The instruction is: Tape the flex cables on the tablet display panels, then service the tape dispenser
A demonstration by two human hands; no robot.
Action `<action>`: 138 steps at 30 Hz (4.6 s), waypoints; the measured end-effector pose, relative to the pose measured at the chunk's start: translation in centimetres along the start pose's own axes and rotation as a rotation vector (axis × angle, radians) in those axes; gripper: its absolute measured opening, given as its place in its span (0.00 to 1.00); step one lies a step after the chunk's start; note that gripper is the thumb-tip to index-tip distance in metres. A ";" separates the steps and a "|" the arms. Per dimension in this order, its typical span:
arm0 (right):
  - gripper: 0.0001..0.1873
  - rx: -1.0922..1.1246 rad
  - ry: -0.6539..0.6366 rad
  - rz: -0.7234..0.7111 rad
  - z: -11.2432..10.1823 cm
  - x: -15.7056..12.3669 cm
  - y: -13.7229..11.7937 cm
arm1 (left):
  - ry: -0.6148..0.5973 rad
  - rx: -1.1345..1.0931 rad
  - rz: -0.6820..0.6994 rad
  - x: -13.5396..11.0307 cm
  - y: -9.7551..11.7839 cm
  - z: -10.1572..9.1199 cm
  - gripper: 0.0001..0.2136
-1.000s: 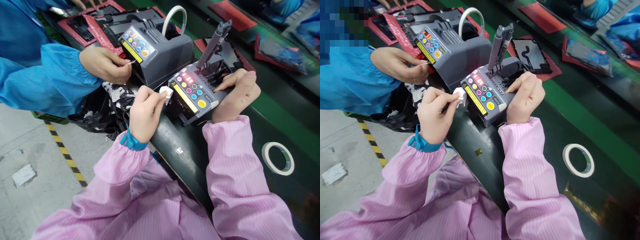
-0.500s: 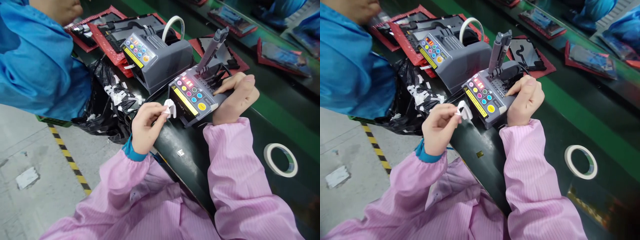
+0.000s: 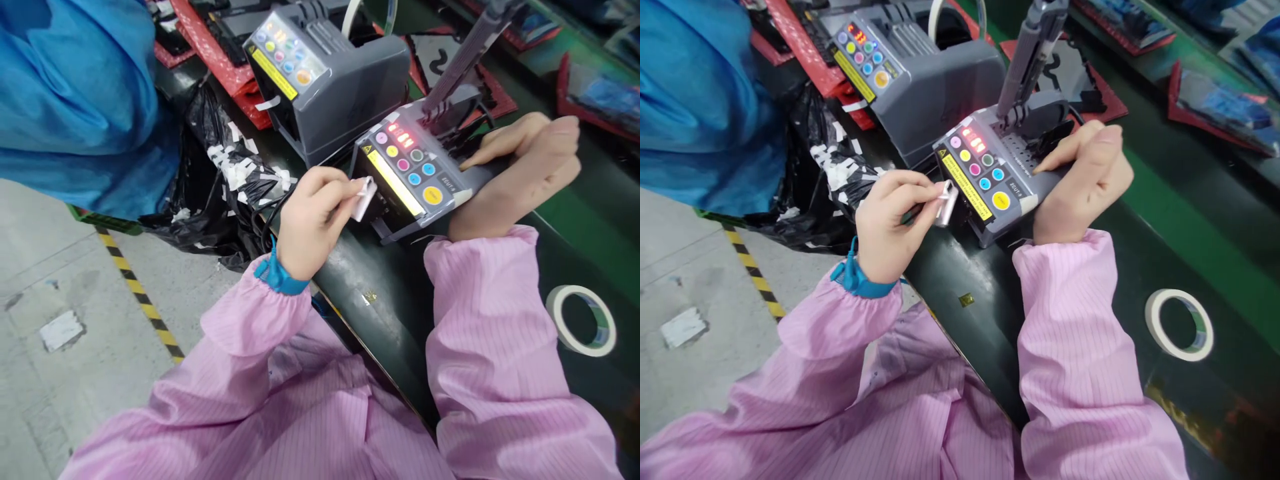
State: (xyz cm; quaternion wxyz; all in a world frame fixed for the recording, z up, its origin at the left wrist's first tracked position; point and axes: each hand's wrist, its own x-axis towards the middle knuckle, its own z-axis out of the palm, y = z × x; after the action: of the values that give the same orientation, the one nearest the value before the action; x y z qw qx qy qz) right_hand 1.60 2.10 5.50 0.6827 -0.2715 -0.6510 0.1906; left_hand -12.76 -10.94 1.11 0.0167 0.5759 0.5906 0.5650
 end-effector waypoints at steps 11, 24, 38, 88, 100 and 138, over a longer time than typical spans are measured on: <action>0.36 -0.014 0.058 0.045 0.5 -0.1 -1.5 | -0.040 0.227 -0.023 0.0 2.1 0.9 0.07; 0.40 -0.037 0.033 0.033 0.6 -0.2 -1.4 | -0.124 0.196 0.179 -0.6 1.7 1.1 0.11; 0.41 -0.082 0.070 0.004 0.8 -0.4 -1.2 | -0.143 0.237 0.237 -0.8 1.7 1.2 0.13; 0.06 0.097 -1.094 0.233 -3.4 0.3 -10.5 | 0.050 -0.532 -0.111 -2.9 5.8 -6.4 0.08; 0.15 0.224 -0.865 0.758 -5.0 0.6 -11.2 | 0.015 -0.630 -0.554 -3.3 7.4 -6.6 0.13; 0.13 -0.125 -1.054 0.223 -4.6 -0.8 -10.8 | -0.016 -0.756 -0.569 -3.3 4.7 -4.7 0.12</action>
State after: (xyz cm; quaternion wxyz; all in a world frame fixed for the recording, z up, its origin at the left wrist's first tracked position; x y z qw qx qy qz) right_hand 5.10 -7.31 11.54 0.2219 -0.2467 -0.8826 0.3330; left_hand -11.75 -17.69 3.96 0.3838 0.3492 0.4776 0.7089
